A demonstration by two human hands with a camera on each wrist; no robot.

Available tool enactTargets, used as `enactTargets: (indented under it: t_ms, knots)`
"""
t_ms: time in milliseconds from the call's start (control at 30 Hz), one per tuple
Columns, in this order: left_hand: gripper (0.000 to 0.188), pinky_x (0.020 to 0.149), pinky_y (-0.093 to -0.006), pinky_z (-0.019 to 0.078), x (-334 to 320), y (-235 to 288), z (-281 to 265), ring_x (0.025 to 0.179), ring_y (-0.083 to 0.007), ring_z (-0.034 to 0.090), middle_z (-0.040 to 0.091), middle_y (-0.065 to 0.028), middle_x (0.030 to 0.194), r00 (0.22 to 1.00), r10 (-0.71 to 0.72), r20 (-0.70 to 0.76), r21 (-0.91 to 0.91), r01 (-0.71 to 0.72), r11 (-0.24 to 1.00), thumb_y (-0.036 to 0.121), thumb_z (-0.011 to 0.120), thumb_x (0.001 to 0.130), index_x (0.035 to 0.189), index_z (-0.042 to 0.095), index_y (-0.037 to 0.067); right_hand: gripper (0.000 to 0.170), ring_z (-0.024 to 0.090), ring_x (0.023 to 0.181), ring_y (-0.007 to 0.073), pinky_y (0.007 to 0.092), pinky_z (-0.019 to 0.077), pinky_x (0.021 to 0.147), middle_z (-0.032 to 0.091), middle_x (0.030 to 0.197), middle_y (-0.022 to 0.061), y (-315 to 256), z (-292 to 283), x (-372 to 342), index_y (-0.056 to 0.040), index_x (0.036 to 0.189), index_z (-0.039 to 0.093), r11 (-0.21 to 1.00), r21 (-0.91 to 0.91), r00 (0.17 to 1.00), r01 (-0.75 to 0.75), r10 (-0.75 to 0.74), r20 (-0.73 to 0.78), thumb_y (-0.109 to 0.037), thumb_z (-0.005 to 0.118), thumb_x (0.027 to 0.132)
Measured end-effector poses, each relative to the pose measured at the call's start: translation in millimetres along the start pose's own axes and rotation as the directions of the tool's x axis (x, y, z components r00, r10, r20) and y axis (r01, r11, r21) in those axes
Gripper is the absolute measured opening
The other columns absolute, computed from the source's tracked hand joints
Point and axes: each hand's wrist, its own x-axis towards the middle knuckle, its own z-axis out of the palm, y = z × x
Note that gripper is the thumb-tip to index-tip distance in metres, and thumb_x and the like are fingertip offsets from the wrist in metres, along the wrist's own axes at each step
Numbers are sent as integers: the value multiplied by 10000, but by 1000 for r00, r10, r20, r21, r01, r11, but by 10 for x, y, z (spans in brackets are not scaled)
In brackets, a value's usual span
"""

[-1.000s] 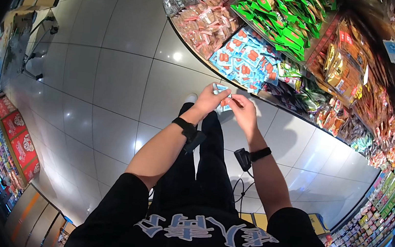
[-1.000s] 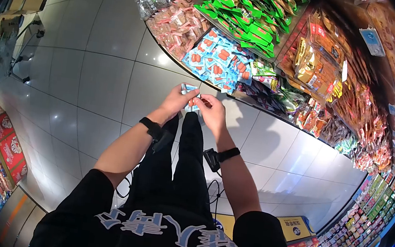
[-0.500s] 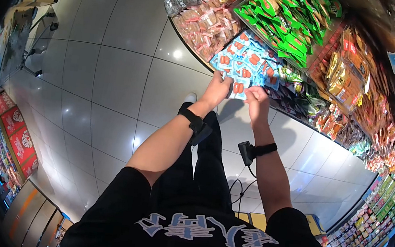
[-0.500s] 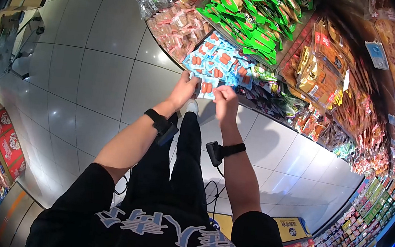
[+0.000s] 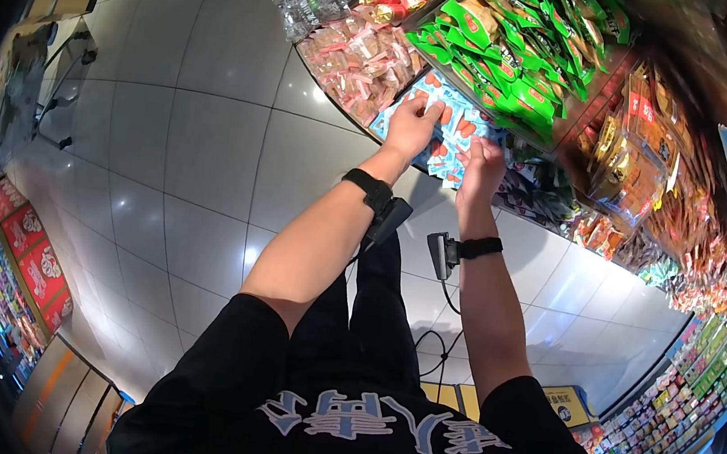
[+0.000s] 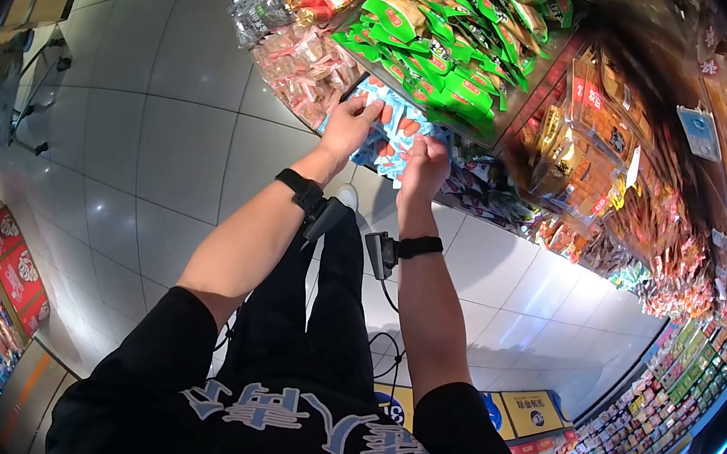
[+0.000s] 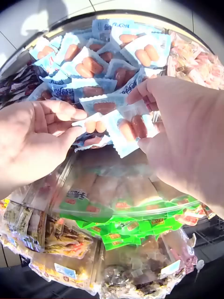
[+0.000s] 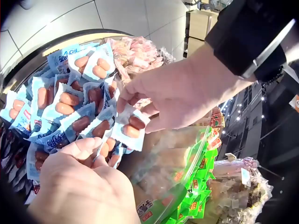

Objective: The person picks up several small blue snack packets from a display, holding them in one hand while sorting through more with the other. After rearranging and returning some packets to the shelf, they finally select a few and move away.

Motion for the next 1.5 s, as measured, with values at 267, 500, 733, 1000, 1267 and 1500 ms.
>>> enactTargets:
  t_ms: [267, 500, 733, 1000, 1267, 1500]
  knots:
    - [218, 668, -399, 509, 213, -275, -25, 695, -324, 629, 613, -208, 750, 908, 418, -10, 604, -328, 726, 154, 686, 841, 892, 632, -51, 264, 651, 863, 214, 337, 543, 804, 635, 1012, 128, 56, -67, 4, 64, 1158, 576, 994, -74, 992, 86, -79, 95, -88, 562, 944]
    - [220, 673, -328, 514, 304, -386, 18, 703, -199, 640, 668, -128, 789, 974, 163, -156, 242, -123, 963, 147, 737, 817, 931, 655, -24, 329, 664, 921, 220, 316, 542, 783, 646, 1054, 147, 178, -114, -1, 44, 1248, 542, 995, -60, 992, 76, -69, 109, -82, 559, 944]
    - [256, 715, -315, 518, 266, -496, -61, 747, -180, 650, 692, -110, 845, 977, 168, -129, 197, -140, 970, 165, 676, 871, 1029, 648, -34, 340, 670, 882, 235, 332, 549, 740, 639, 1050, 168, 88, -217, -122, 11, 1273, 492, 993, -103, 991, 59, -46, 127, -51, 530, 940]
    - [498, 1017, -396, 404, -330, -157, -445, 1181, -303, 537, 566, -226, 1269, 962, 217, 165, 521, -272, 809, 362, 508, 985, 1339, 515, 11, 291, 641, 794, 152, 280, 518, 697, 673, 986, 127, 287, -684, -324, 12, 1223, 502, 966, -184, 969, 179, -141, 202, -84, 568, 956]
    - [577, 1148, -375, 250, -1032, 218, -996, 1398, -321, 326, 392, -225, 1469, 949, 67, 309, 504, -223, 834, 382, 435, 1004, 1441, 376, 9, 307, 665, 826, 162, 264, 505, 672, 669, 972, 72, 109, -857, -813, -19, 1219, 562, 956, -236, 961, 173, -111, 254, -147, 589, 941]
    - [544, 1142, -368, 261, -478, -423, -1102, 1390, -304, 352, 414, -212, 1465, 976, -15, 218, 541, -108, 834, 299, 428, 1004, 1431, 375, -34, 322, 614, 826, 129, 278, 486, 681, 667, 980, 57, 1032, -342, -469, -16, 1174, 606, 827, -505, 895, 247, 4, 445, -193, 624, 905]
